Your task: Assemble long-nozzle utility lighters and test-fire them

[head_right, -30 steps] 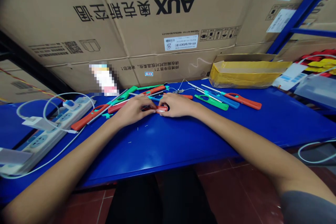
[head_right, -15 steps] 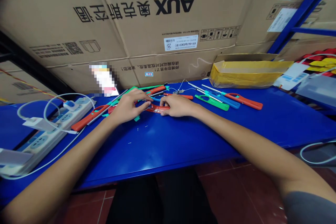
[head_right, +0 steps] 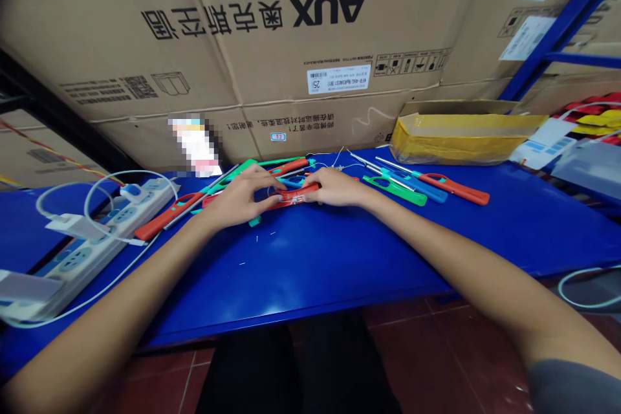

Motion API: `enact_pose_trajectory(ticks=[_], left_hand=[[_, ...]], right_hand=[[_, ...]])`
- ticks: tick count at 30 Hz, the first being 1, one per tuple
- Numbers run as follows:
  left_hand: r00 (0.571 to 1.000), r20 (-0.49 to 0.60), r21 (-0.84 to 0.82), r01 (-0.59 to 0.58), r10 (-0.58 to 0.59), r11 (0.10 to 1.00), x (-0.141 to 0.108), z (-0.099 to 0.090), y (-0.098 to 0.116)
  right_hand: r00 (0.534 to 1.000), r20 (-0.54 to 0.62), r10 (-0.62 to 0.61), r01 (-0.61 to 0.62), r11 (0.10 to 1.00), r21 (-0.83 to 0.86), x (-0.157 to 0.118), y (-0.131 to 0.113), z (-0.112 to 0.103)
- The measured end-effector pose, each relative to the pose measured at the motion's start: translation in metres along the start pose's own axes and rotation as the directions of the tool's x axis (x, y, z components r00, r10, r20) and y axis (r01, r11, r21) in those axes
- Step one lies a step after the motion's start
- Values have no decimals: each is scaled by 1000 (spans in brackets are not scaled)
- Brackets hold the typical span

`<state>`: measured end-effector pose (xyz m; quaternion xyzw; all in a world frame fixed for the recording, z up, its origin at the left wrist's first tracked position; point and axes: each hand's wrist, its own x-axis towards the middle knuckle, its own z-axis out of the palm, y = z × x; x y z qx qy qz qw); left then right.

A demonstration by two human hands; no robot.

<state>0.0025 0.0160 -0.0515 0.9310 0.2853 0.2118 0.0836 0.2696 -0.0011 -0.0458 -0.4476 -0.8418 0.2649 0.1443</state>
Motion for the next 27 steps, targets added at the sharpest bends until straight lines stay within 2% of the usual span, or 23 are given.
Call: enact_pose_trajectory(ticks=[6, 9, 12, 15, 18, 22, 27], left_hand=[[1000, -13, -35, -1, 0, 999, -1, -7, -2], [996, -91, -77, 6, -13, 997, -1, -11, -4], [978, -177, -74, 100, -112, 992, -2, -14, -13], [964, -190, 0, 187, -183, 982, -3, -15, -26], [972, -143, 72, 196, -184, 978, -5, -17, -33], [983, 35, 9, 179, -179, 984, -6, -20, -28], [977, 145, -8, 160, -157, 987, -7, -26, -20]], right_hand=[[997, 8, 75, -75, 976, 202, 2, 6, -6], [994, -8, 112, -106, 959, 263, 2, 10, -11], [991, -16, 135, -124, 947, 297, 1, 11, -17], [987, -26, 159, -143, 942, 303, -1, 9, -22], [983, -32, 180, -160, 932, 325, -1, 9, -23], [981, -66, 180, -146, 927, 346, 0, 15, -23], [964, -166, 210, -133, 915, 382, 3, 24, -27]])
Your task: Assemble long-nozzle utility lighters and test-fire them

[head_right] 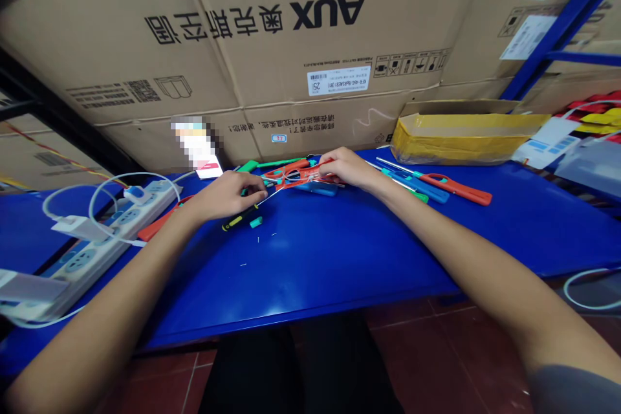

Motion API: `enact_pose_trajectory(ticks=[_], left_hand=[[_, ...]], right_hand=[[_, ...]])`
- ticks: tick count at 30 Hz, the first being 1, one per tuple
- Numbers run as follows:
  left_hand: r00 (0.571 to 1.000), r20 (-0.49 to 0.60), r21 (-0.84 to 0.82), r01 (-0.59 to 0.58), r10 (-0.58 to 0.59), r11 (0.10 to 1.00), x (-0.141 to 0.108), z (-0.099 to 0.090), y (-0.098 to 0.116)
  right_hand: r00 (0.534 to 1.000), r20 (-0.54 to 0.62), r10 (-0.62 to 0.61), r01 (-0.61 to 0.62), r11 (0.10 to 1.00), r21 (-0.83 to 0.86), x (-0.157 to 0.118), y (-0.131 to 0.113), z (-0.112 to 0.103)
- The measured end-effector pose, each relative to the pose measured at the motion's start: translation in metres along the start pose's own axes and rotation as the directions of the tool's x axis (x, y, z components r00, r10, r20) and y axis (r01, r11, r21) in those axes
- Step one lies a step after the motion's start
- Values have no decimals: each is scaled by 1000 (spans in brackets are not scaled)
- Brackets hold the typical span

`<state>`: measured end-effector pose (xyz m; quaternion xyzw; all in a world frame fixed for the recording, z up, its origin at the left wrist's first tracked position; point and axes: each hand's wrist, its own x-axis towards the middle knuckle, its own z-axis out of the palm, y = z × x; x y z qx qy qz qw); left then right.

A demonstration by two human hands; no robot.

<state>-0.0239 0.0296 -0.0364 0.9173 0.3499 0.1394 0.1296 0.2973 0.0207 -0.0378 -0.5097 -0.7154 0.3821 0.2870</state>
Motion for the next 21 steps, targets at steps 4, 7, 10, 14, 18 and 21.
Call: enact_pose_trajectory(ticks=[4, 7, 10, 14, 18, 21], left_hand=[[974, 225, -91, 53, -31, 994, -3, -8, 0], [922, 381, -126, 123, -67, 984, -4, -13, 2], [918, 387, -118, 138, -82, 983, -3, -14, 4], [981, 153, -12, 122, -119, 992, 1, -6, 1], [994, -7, 136, 111, -111, 984, 4, 9, -8], [990, -109, 182, 103, -84, 978, 5, 19, -15]], right_hand=[[994, -110, -30, 31, 999, 6, 0, -2, -2], [990, -134, -54, 63, 996, 58, 0, -3, -1], [981, -176, -83, 109, 984, 144, 0, -3, 1], [973, -186, -139, 178, 961, 211, -1, -3, 5], [972, -162, -168, 199, 960, 198, -2, -4, 8], [970, -163, -180, 210, 959, 190, -3, -3, 11]])
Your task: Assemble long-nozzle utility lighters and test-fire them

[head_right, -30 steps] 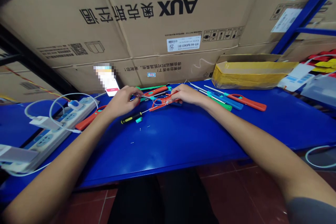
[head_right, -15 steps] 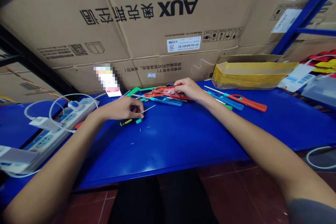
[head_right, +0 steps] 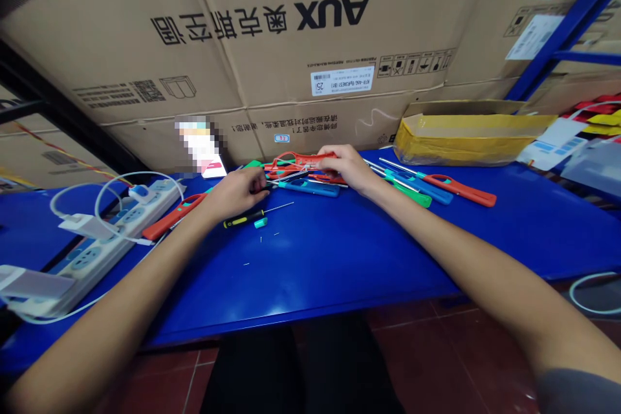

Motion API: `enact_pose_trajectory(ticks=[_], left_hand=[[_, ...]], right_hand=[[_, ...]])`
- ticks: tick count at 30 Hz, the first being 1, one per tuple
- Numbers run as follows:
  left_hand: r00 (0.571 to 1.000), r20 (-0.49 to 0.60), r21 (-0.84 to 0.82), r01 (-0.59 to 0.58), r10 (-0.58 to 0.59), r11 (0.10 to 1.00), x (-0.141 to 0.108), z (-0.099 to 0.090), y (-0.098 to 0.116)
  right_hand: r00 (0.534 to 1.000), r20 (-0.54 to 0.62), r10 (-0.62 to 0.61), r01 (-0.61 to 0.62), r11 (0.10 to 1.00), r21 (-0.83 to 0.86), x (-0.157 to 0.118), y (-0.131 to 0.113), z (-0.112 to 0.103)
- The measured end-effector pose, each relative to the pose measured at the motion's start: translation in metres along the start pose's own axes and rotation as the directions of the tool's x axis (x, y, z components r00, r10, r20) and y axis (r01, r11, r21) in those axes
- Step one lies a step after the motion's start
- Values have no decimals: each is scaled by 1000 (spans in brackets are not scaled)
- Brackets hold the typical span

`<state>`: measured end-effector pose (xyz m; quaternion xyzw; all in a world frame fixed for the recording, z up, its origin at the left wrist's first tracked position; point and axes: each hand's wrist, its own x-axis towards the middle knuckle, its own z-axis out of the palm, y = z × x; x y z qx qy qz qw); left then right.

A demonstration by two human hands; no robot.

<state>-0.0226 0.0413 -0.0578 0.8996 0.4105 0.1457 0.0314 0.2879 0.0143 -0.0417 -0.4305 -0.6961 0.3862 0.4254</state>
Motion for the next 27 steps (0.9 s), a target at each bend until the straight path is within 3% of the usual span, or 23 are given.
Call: enact_pose_trajectory(ticks=[3, 7, 15, 17, 21, 27], left_hand=[[992, -108, 100, -49, 60, 994, 0, 4, -3], [989, -41, 144, -137, 144, 980, 0, -2, -6], [983, 52, -27, -177, 179, 984, -2, -19, -1], [987, 53, -34, -148, 150, 988, -1, -15, 1], [999, -48, -81, 3, -6, 997, 0, 0, 11], [984, -160, -100, 63, -79, 993, 6, 14, 33]], right_hand=[[1000, 0, -2, 2, 1000, 7, 0, 3, 2], [999, -34, -17, 18, 999, 28, 0, 6, 4], [990, -133, -49, 56, 997, 51, 0, 7, 6], [991, -111, -78, 85, 995, 59, -1, 7, 6], [990, -56, -132, 136, 988, 72, -6, 0, 9], [990, 39, -134, 132, 990, 58, -14, -16, 20]])
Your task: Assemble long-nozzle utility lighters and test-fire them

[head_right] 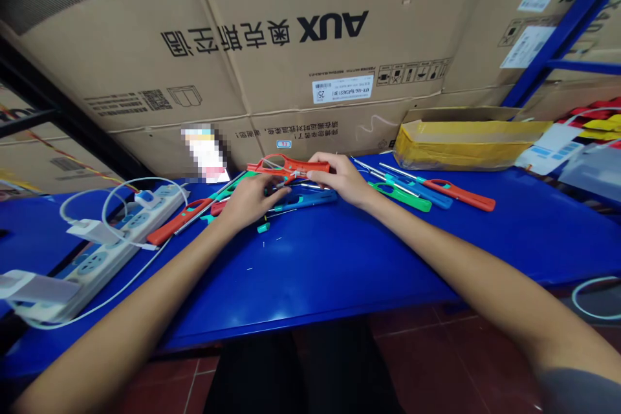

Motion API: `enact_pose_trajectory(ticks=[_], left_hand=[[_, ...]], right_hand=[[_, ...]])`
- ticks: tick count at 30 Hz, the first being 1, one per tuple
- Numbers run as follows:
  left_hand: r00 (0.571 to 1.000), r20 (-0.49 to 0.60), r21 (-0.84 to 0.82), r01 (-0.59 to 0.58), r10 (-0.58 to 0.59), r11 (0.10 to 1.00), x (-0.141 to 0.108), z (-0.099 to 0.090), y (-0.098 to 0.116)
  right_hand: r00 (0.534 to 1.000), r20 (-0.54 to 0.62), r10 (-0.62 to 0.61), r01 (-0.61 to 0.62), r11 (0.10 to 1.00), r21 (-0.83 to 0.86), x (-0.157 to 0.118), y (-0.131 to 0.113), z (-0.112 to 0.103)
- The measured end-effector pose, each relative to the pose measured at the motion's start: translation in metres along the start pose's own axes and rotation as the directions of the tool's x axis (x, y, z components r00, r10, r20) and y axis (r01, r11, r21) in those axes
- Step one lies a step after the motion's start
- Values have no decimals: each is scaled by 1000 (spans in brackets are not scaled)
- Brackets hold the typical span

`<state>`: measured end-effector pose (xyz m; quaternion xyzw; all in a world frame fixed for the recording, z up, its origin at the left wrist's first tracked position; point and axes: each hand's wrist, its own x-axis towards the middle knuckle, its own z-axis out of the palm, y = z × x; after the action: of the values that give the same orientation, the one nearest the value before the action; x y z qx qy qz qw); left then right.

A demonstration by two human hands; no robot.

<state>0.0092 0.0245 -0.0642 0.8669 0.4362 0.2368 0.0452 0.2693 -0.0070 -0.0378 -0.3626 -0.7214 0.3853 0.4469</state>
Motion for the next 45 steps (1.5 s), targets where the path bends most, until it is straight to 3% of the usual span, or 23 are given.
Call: enact_pose_trajectory(ticks=[6, 12, 15, 22, 28, 31, 34, 36, 38, 40, 42, 45], left_hand=[[996, -86, -84, 11, -18, 996, 2, -8, -2], [992, -107, -424, 15, -66, 906, 2, -31, -6], [996, -51, -515, 39, -76, 857, 3, -41, -8], [982, 184, -270, 93, -44, 958, 3, -55, -39], [977, 212, -121, 58, -32, 991, 3, -56, -53], [990, 144, 17, 10, -12, 1000, 1, -52, -47], [999, -31, 83, -1, 4, 997, 3, -48, -30], [987, -160, 63, 16, -5, 998, 10, -47, -16], [980, -198, 49, -15, 24, 999, 27, -45, -2], [985, -32, 25, -168, 169, 985, 50, -39, 8], [906, 208, -39, -368, 368, 929, 75, -27, 15], [786, 336, -77, -527, 519, 847, 105, -1, 24]], right_hand=[[999, -27, -33, 32, 999, -21, -3, -17, 2], [990, -135, -31, 12, 990, -144, 0, -17, -7], [991, -132, -22, -1, 985, -170, 1, -8, -9], [997, -64, 53, -68, 965, -252, 6, 18, -8], [993, -33, 115, -120, 943, -309, 10, 29, -14], [991, -24, 128, -130, 951, -280, 11, 30, -17], [992, -39, 122, -128, 965, -228, 11, 27, -21], [986, 29, 166, -157, 966, -204, 11, 25, -25], [961, 156, 230, -197, 960, -201, 11, 22, -29], [929, 249, 273, -221, 951, -218, 11, 22, -30], [915, 276, 293, -229, 943, -242, 10, 23, -29], [903, 287, 321, -261, 938, -228, 10, 29, -25]])
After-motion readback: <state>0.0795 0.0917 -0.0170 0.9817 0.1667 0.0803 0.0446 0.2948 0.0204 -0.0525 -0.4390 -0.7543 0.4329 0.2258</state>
